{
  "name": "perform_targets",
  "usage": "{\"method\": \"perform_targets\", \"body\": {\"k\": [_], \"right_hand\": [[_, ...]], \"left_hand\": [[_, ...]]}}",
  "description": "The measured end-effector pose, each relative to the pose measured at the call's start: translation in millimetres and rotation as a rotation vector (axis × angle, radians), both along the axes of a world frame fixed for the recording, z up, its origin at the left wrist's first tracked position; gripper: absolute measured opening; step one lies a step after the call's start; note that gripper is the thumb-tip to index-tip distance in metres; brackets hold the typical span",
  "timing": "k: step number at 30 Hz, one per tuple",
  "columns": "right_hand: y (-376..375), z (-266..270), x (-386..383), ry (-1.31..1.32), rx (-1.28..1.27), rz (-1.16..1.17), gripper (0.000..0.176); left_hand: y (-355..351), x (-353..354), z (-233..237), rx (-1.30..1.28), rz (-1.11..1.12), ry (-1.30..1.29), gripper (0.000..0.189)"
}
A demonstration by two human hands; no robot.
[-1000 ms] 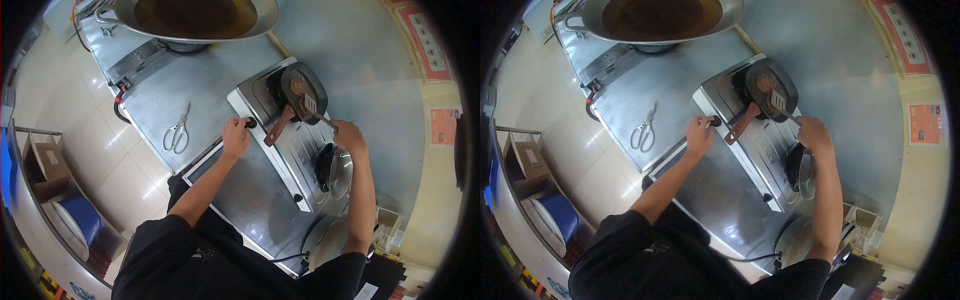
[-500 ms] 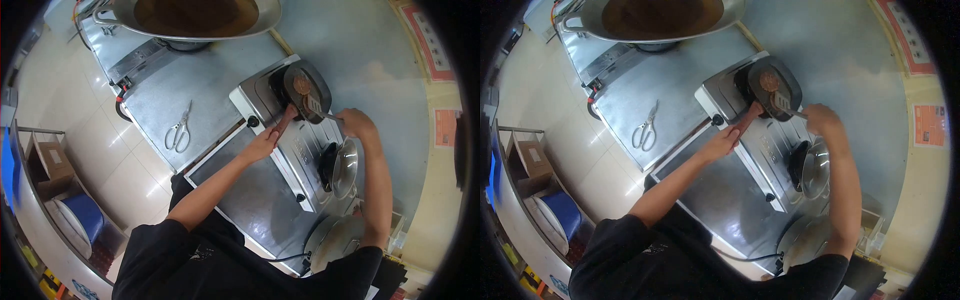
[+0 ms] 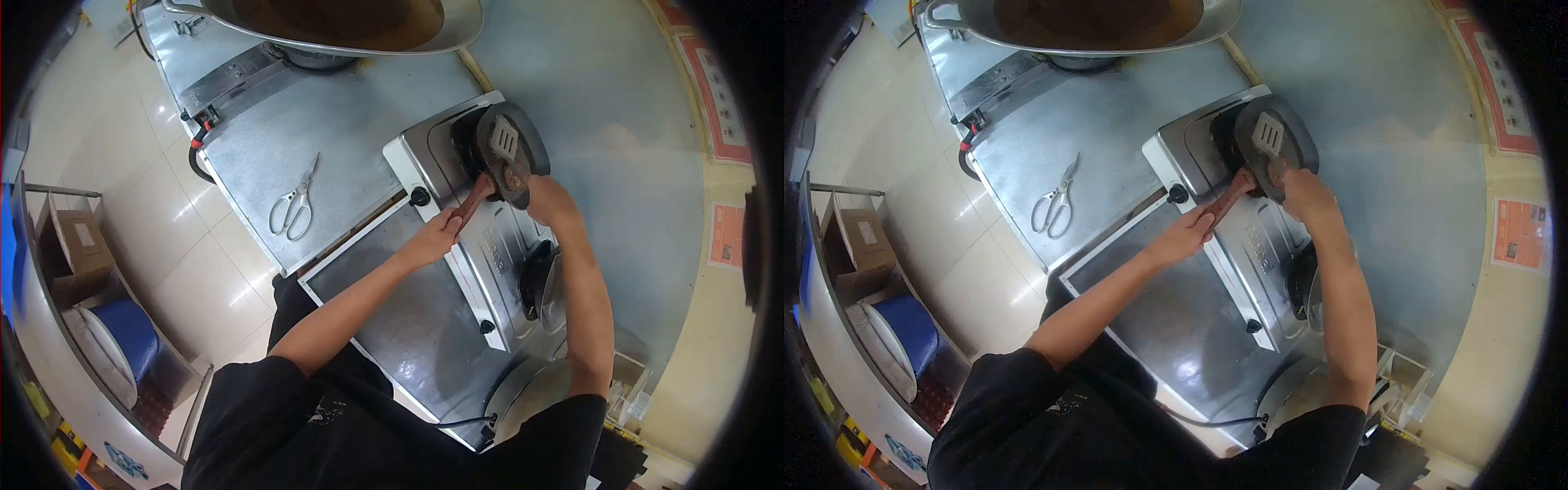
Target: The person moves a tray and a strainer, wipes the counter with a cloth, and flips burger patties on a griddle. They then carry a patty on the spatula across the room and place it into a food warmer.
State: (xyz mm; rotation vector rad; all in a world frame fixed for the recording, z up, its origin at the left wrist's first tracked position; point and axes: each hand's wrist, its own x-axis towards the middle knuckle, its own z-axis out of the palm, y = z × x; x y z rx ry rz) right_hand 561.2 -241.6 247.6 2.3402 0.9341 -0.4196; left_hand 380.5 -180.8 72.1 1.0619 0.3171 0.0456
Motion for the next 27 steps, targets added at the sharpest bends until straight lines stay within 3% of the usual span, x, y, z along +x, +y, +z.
{"method": "perform_targets", "body": {"k": [3, 6, 9, 12, 15, 21, 24, 27], "right_hand": [[-2, 1, 13, 0.003, -0.052, 0.026, 0.031], [1, 44, 15, -0.039, 0.106, 0.082, 0.034], [0, 64, 25, 0.062, 0.078, -0.001, 0.039], [-5, 45, 14, 0.160, 0.011, 0.028, 0.040], [-26, 38, 25, 0.155, 0.139, 0.154, 0.042], [-62, 85, 18, 0.521, 0.719, -0.704, 0.030], [-109, 50, 9, 0.539, 1.056, -0.839, 0.028], [-126, 29, -31, 0.563, 1.151, -0.902, 0.026]], "left_hand": [[-3, 2, -2, -0.048, -0.003, 0.002, 0.035], [-1, 2, 1, -0.059, 0.007, -0.008, 0.034], [0, 1, 1, -0.055, 0.028, 0.027, 0.033], [-4, 3, -3, -0.091, 0.032, 0.003, 0.032], [-4, 1, 3, -0.097, 0.021, 0.021, 0.033], [4, -3, 10, -0.139, -0.004, 0.026, 0.034], [2, -1, 7, -0.195, -0.014, 0.038, 0.034], [4, -4, 9, -0.295, -0.025, 0.010, 0.034]]}}
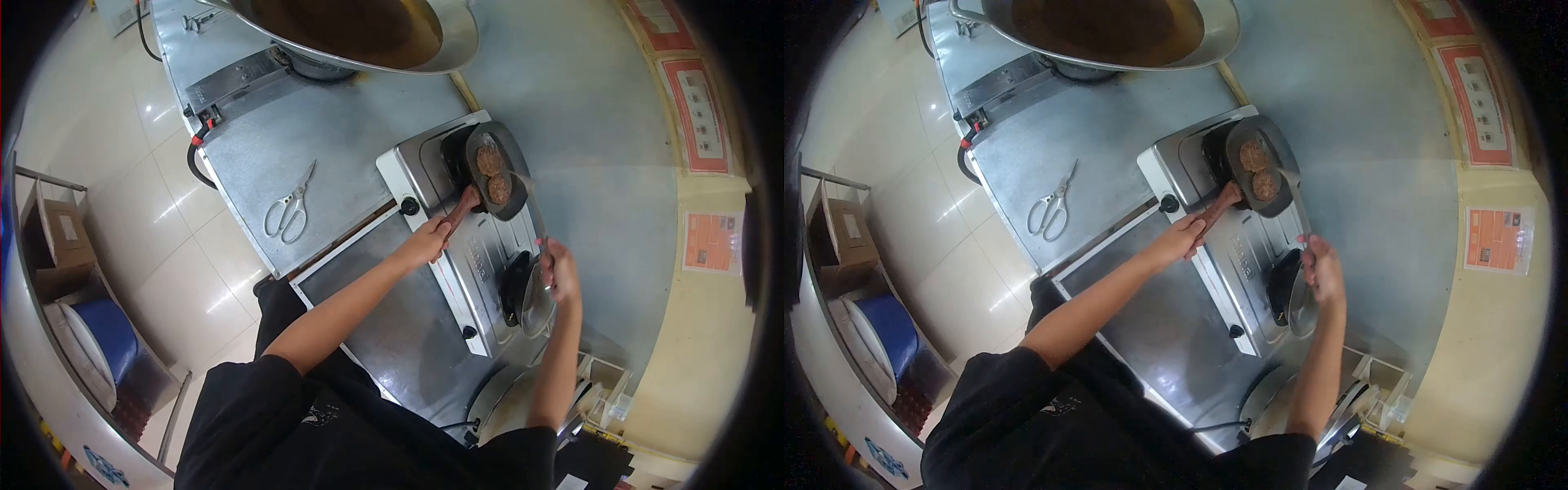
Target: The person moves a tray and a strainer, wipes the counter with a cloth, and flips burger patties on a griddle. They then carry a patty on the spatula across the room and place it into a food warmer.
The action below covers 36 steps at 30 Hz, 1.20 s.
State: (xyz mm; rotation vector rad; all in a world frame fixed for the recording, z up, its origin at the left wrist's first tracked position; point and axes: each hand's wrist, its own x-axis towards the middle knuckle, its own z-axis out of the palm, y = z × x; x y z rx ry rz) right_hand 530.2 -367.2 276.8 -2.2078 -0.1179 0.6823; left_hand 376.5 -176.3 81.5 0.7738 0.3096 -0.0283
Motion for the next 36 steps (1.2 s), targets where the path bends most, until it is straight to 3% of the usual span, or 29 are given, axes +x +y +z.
{"method": "perform_targets", "body": {"k": [3, 9, 12, 15, 18, 27, 33, 36], "right_hand": [[-3, -17, -34, -0.113, 0.030, -0.087, 0.028], [-15, -68, 12, -0.336, -0.044, -0.059, 0.034], [-10, -87, 24, -0.568, -0.252, 0.051, 0.035], [-7, -95, 25, -0.988, -0.473, 0.336, 0.035], [6, -80, 15, -0.824, -0.591, 0.361, 0.031], [11, -67, 25, -0.828, -0.780, 0.542, 0.026], [24, 3, 6, -0.888, -0.686, 0.366, 0.035], [18, 22, -6, -0.951, -0.830, 0.497, 0.044]], "left_hand": [[1, -2, 4, -0.012, 0.004, 0.022, 0.032], [2, -3, 9, 0.002, -0.026, 0.032, 0.036], [-1, -4, 10, -0.007, -0.009, 0.037, 0.038], [-4, -3, 8, 0.009, 0.008, 0.033, 0.037], [-5, -2, 5, 0.001, -0.007, 0.023, 0.036], [-4, 0, 4, -0.016, -0.029, 0.011, 0.035], [-3, 1, -2, -0.007, -0.021, 0.001, 0.037], [-1, -2, 3, 0.005, -0.025, 0.019, 0.037]]}}
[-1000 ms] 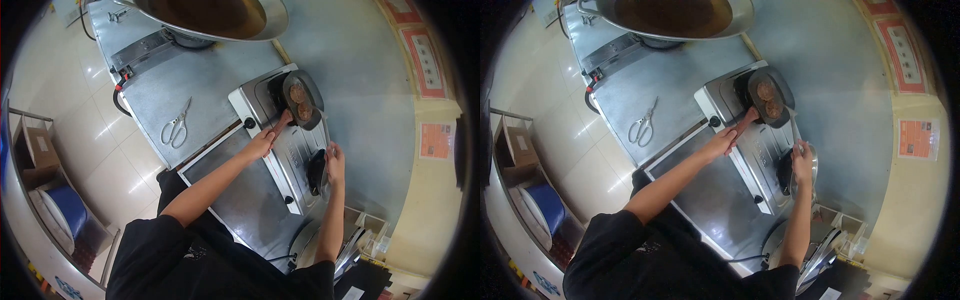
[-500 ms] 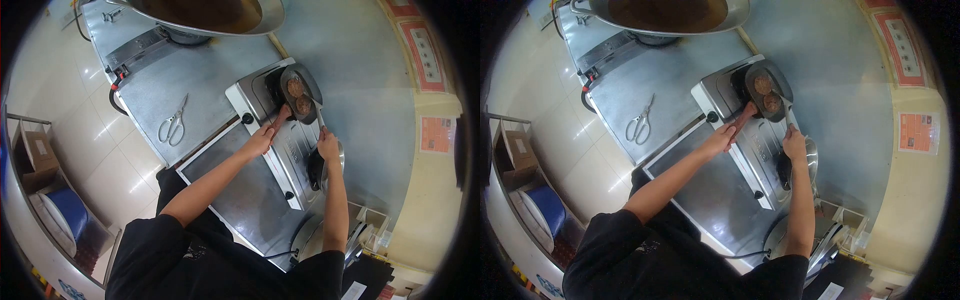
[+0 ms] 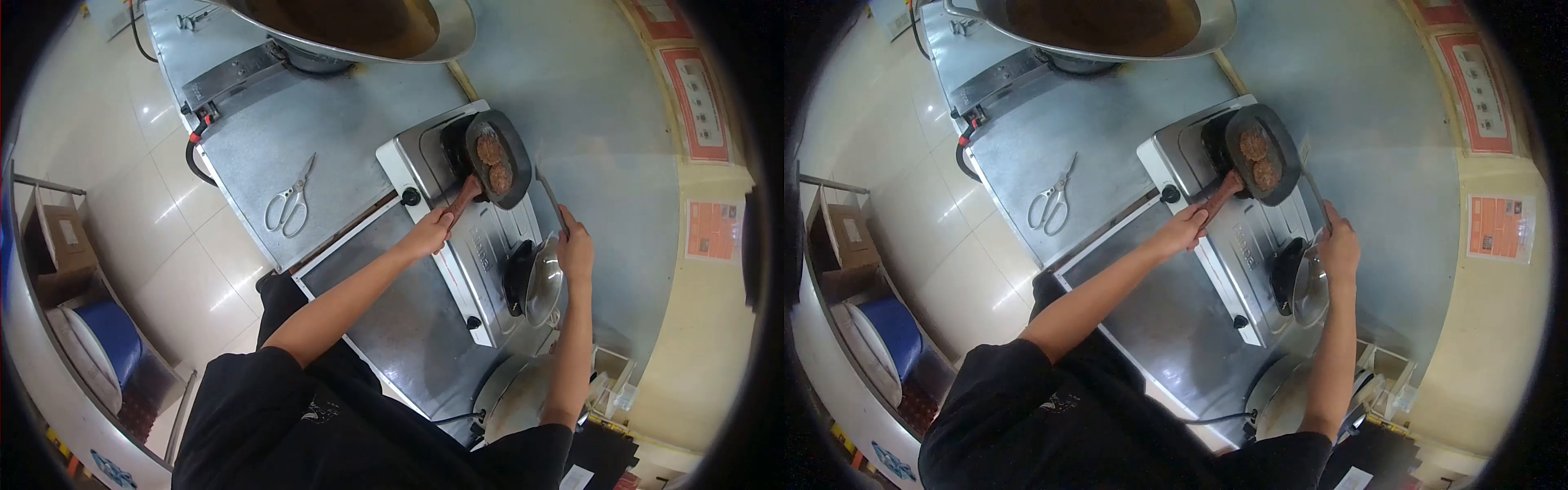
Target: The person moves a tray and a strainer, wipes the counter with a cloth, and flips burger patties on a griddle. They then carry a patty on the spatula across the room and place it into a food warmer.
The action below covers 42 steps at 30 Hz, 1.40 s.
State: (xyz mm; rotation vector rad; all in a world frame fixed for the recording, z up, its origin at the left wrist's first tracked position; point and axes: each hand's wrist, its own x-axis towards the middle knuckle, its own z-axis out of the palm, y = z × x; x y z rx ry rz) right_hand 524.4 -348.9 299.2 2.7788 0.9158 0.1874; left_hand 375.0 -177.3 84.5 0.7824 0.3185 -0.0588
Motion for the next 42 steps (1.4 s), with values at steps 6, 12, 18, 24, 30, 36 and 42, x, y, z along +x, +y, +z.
{"method": "perform_targets", "body": {"k": [6, 12, 18, 24, 30, 36, 42], "right_hand": [[31, -27, -15, 0.061, -0.370, -0.222, 0.042], [45, -66, -14, 0.161, -0.478, -0.020, 0.033], [35, -23, 18, 0.166, -0.339, 0.070, 0.031], [70, -38, 24, 0.141, -0.457, 0.100, 0.041], [61, -12, 44, 0.145, -0.361, 0.175, 0.034], [29, 53, 90, 0.060, -0.403, -0.031, 0.022], [18, 52, 126, -0.048, -0.521, -0.085, 0.024]], "left_hand": [[-4, 2, 0, 0.006, 0.004, 0.031, 0.038], [-6, 3, -6, 0.003, 0.003, 0.021, 0.039], [0, 1, 4, 0.044, -0.002, 0.021, 0.041], [-3, 1, -2, 0.053, 0.009, 0.006, 0.036], [-2, 3, -3, -0.019, -0.032, 0.021, 0.039], [9, -2, 5, -0.071, -0.029, 0.038, 0.037], [24, -7, 15, 0.016, -0.089, 0.053, 0.037]]}}
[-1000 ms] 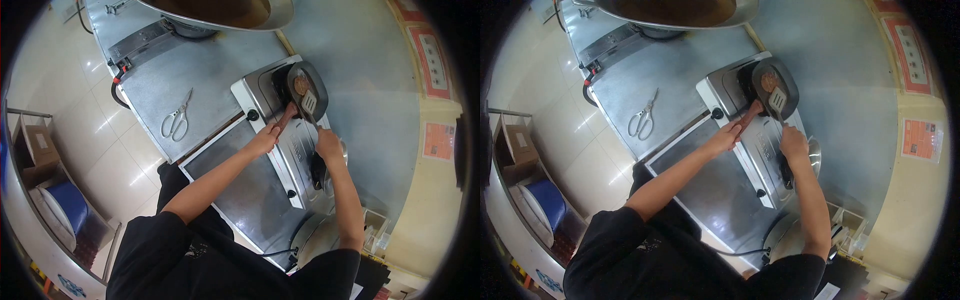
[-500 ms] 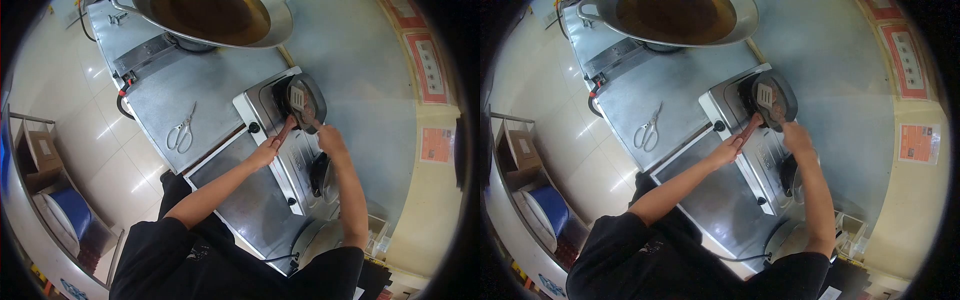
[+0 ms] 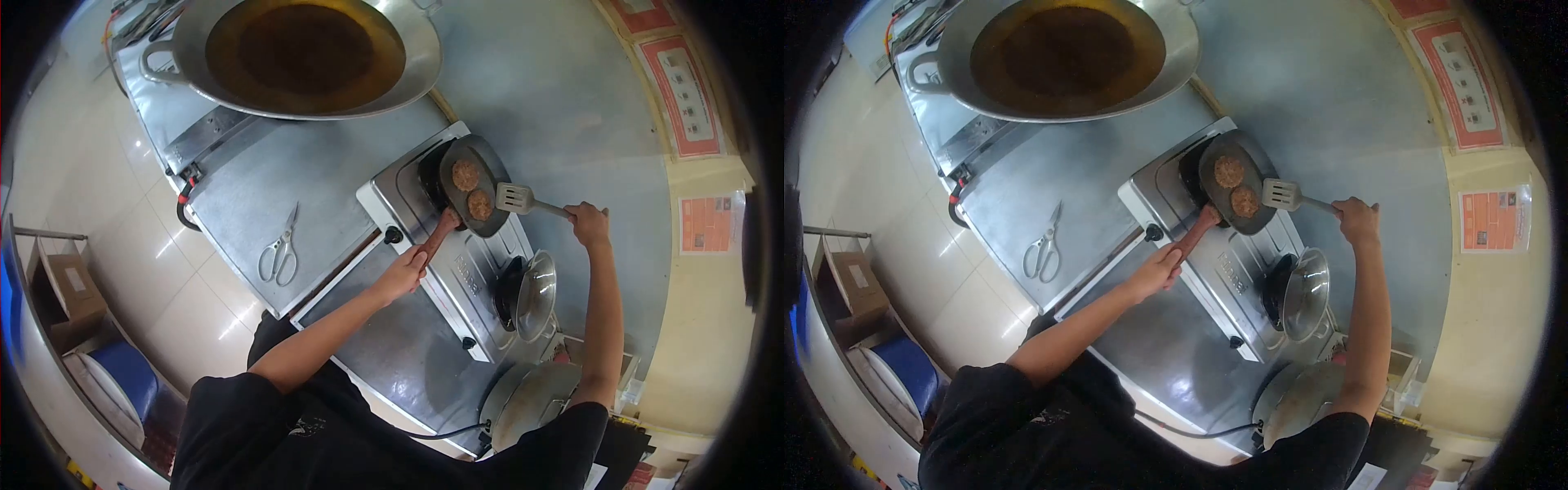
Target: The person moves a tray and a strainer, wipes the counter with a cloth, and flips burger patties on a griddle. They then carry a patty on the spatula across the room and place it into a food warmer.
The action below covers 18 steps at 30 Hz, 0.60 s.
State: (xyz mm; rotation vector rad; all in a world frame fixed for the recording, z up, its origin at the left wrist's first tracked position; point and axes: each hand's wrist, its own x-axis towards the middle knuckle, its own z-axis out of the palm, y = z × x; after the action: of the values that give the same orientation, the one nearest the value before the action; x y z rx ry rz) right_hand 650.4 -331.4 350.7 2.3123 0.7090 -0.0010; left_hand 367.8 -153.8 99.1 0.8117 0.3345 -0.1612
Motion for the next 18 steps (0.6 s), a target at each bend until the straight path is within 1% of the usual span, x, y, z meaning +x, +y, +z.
{"method": "perform_targets", "body": {"k": [4, 10, 13, 18], "right_hand": [[13, -8, 14, -0.036, -0.127, -0.017, 0.025], [-6, -10, 32, 0.108, 0.034, 0.025, 0.027], [-18, -23, 34, 0.192, 0.157, 0.045, 0.024], [-22, -44, 23, 0.232, 0.258, 0.068, 0.024]], "left_hand": [[0, -1, -4, 0.009, -0.040, -0.004, 0.037], [3, -4, 1, -0.022, -0.050, 0.000, 0.038], [3, -4, 2, -0.006, -0.053, 0.008, 0.039], [4, -5, 2, 0.015, -0.062, 0.007, 0.042]]}}
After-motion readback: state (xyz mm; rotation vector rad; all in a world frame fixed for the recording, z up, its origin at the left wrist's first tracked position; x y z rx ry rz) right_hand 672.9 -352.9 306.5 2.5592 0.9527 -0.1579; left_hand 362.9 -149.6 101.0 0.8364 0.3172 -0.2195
